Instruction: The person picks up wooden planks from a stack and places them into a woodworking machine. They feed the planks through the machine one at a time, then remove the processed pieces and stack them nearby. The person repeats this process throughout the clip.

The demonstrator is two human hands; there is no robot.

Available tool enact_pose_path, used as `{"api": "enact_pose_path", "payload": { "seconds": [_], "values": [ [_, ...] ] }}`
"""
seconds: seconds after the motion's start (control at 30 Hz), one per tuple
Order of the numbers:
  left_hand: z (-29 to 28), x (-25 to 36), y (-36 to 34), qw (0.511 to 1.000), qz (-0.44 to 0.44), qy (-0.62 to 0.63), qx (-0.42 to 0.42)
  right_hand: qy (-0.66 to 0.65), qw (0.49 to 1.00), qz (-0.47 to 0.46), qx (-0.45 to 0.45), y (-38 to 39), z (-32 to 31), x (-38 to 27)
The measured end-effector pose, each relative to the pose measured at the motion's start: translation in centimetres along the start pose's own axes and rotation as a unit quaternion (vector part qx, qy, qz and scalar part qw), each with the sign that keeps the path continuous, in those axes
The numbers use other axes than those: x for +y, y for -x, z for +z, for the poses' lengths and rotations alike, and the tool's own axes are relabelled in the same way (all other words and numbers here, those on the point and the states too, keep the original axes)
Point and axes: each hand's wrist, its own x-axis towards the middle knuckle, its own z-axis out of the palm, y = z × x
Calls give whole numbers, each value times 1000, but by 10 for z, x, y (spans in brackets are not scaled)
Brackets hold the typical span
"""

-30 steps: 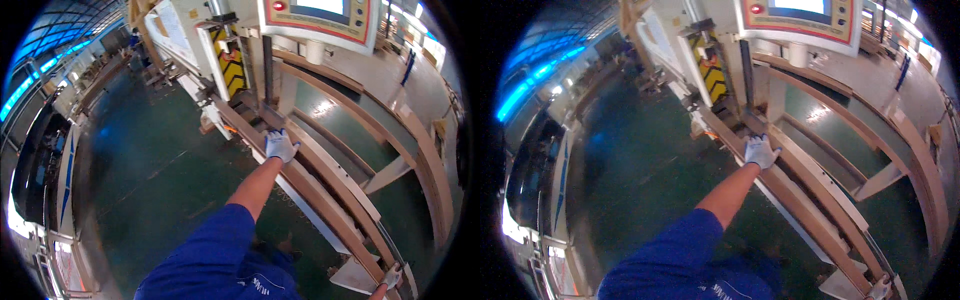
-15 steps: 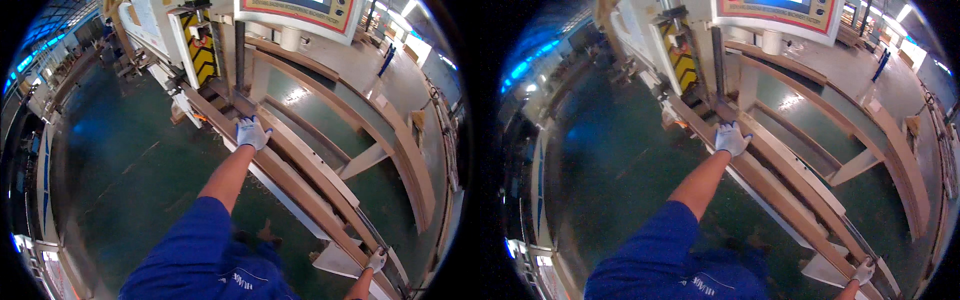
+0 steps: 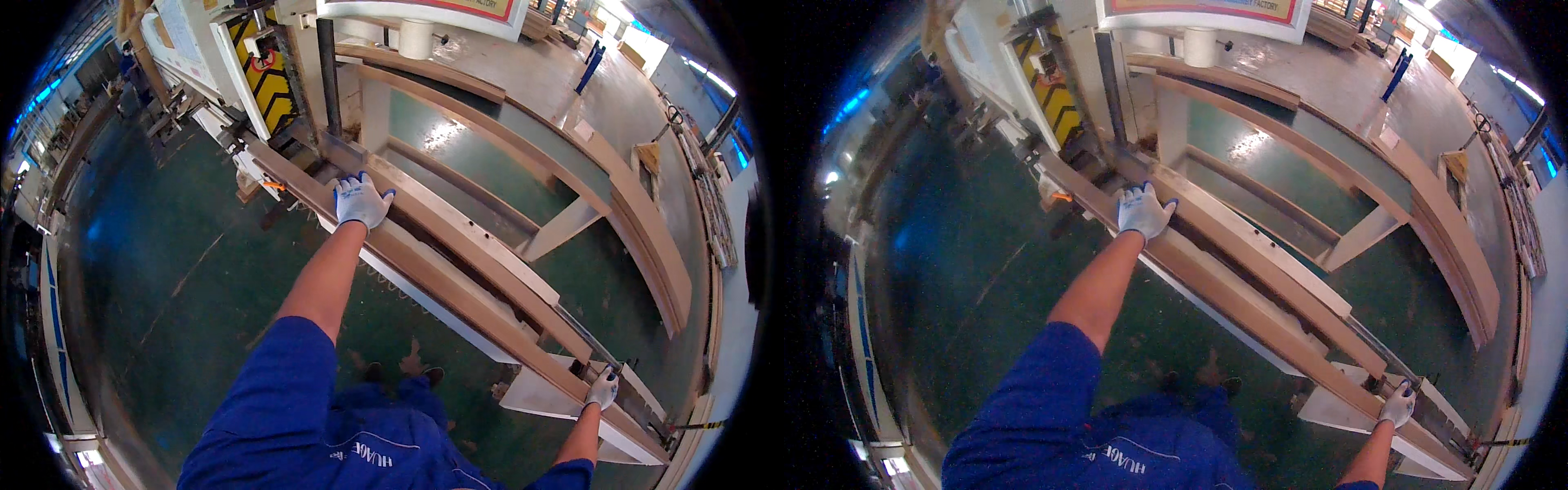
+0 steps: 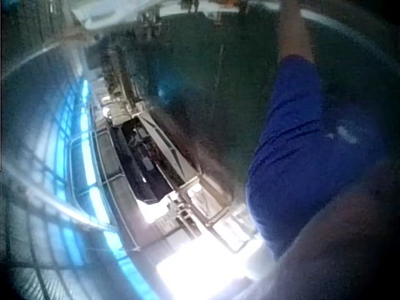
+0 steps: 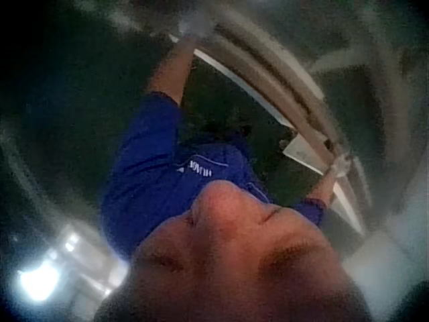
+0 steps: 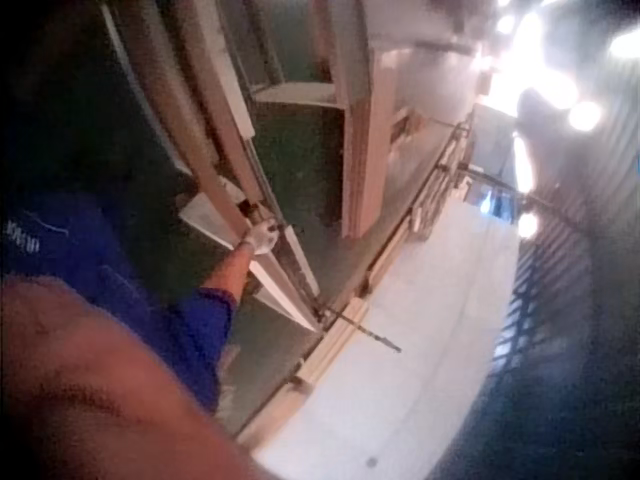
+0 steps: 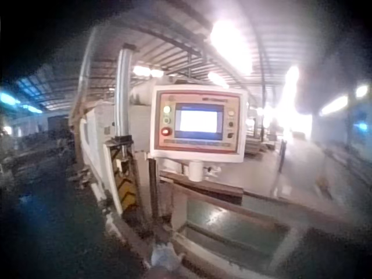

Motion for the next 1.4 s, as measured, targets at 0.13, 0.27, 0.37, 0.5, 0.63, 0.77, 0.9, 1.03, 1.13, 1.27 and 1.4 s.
{"api": "enact_pose_path", "payload": {
  "seconds": [0.13,0.27,0.37,0.5,0.63,0.77,0.9,1.03,1.13,1.27,1.4],
  "values": [
    [-5,3,0,1000,-5,-8,-23,-5,1000,7,-4,2,-1,-2],
    [-7,5,-1,999,-6,-7,-35,-12,1000,6,-6,0,-2,-1],
    [-6,5,1,1000,-5,-11,-20,-6,1000,13,4,-1,0,-1],
    [-4,3,0,1000,-3,-10,-21,-6,1000,1,0,-2,2,0],
    [-5,4,-1,999,1,-17,-33,-2,1000,-6,19,-2,5,5],
    [-5,4,0,1000,1,-15,-27,-3,1000,-12,19,0,2,2],
    [-11,5,4,1000,-9,-8,-29,-14,1000,6,0,5,-5,-9],
    [-9,6,1,999,0,-11,-31,-10,1000,2,21,0,3,3],
    [-9,7,0,999,6,-6,-39,4,1000,1,22,-3,4,8],
    [-6,1,1,999,-3,-11,-32,-8,1000,6,-19,6,-9,-13],
    [-6,5,0,1000,1,-7,-28,0,1000,10,8,0,0,1]
  ]
}}
